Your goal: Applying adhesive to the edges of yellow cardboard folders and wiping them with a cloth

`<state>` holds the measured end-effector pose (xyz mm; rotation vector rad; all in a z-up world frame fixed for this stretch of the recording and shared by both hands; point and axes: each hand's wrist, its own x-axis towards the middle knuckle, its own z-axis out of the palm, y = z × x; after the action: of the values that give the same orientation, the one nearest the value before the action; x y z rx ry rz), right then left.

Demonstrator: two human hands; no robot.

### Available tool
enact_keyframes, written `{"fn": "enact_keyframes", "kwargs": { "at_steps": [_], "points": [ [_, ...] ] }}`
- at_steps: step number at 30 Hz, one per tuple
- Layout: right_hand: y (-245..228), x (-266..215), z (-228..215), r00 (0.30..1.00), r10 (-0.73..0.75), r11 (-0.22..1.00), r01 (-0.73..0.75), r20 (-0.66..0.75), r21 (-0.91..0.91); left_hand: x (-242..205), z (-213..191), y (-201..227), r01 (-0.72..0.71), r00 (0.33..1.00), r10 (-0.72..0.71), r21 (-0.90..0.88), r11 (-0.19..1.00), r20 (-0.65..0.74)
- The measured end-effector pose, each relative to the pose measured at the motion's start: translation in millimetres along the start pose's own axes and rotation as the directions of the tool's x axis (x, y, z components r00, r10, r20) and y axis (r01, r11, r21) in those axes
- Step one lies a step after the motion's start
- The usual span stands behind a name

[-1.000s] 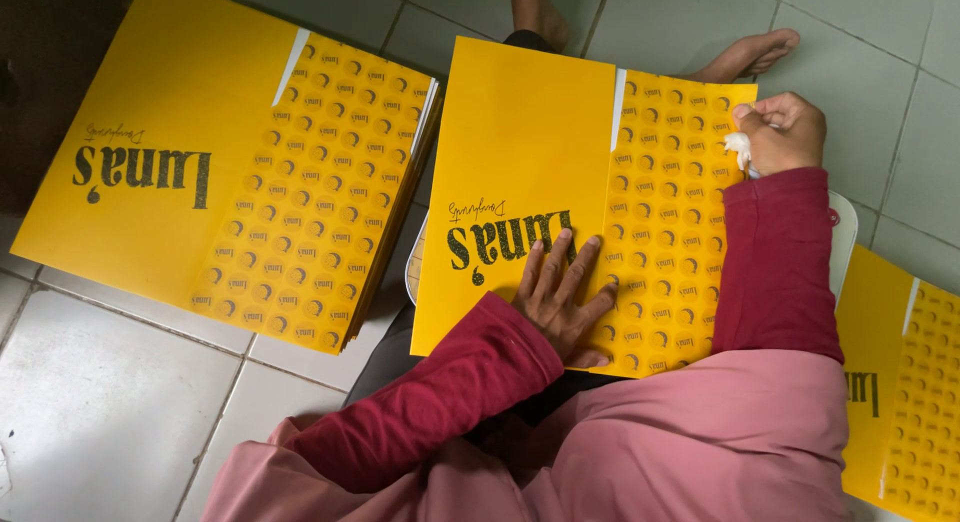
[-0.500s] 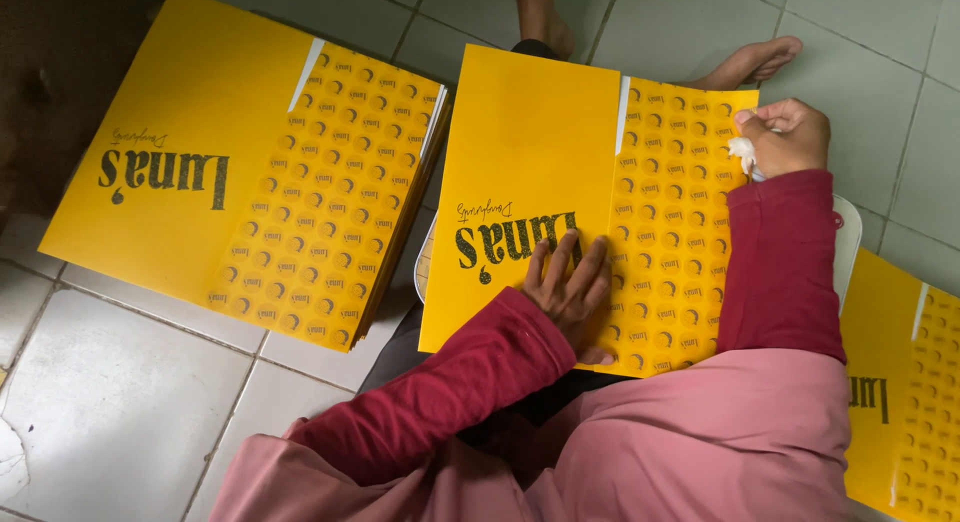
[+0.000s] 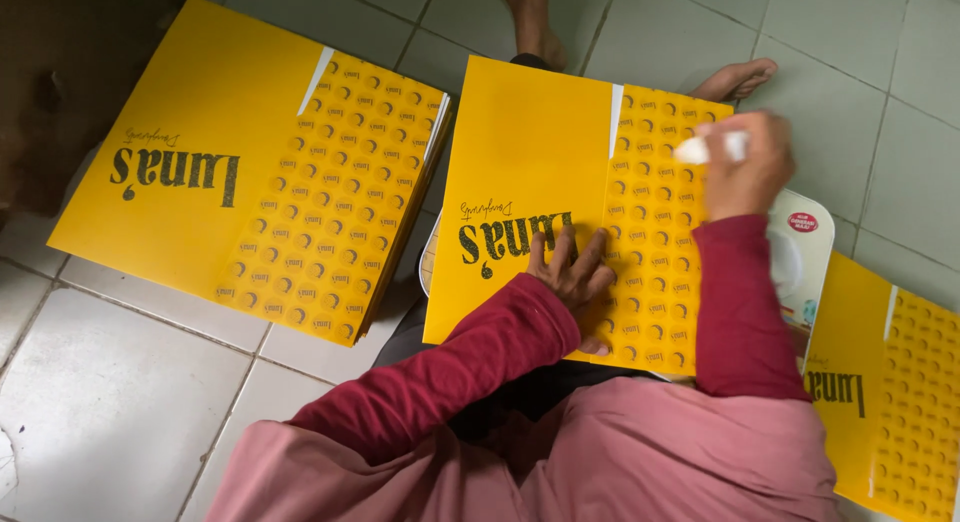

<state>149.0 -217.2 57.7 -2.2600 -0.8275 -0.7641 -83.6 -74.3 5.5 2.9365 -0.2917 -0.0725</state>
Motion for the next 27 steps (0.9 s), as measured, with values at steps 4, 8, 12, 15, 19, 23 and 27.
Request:
{"fn": "enact_keyframes", "kwargs": {
  "at_steps": [4,8,12,15,19,23,27],
  "points": [
    [-66,-63,-2,0.915,0.015,0.987,-0.078,0.403,0.141,-9,-42,-10,-0.085,0.982,0.091,-0.045,0.995,0.163],
    [-98,-89,-28,0.884,-0.196,0.97,0.111,0.424,0.218,-10,-39,-8,-0.101,0.98,0.102,-0.014,0.995,0.168],
    [-93,-78,-14,0.845,-0.339,0.94,0.291,0.415,0.177,-7,-30,-7,-0.12,0.981,0.116,0.016,0.993,0.153],
    [-73,-56,21,0.844,-0.292,0.952,0.302,0.451,0.051,-8,-42,-11,-0.129,0.974,0.123,0.018,0.991,0.192],
    [-52,-34,43,0.837,-0.366,0.925,0.375,0.407,0.062,-10,-46,-12,-0.135,0.971,0.133,-0.002,0.991,0.198],
    [-62,-58,17,0.824,-0.287,0.955,0.286,0.488,0.078,-8,-48,-11,-0.127,0.969,0.122,0.006,0.992,0.214],
    [-86,-85,-17,0.815,-0.317,0.947,0.296,0.485,0.122,-8,-43,-8,-0.13,0.972,0.128,0.0,0.992,0.199]
  ]
}}
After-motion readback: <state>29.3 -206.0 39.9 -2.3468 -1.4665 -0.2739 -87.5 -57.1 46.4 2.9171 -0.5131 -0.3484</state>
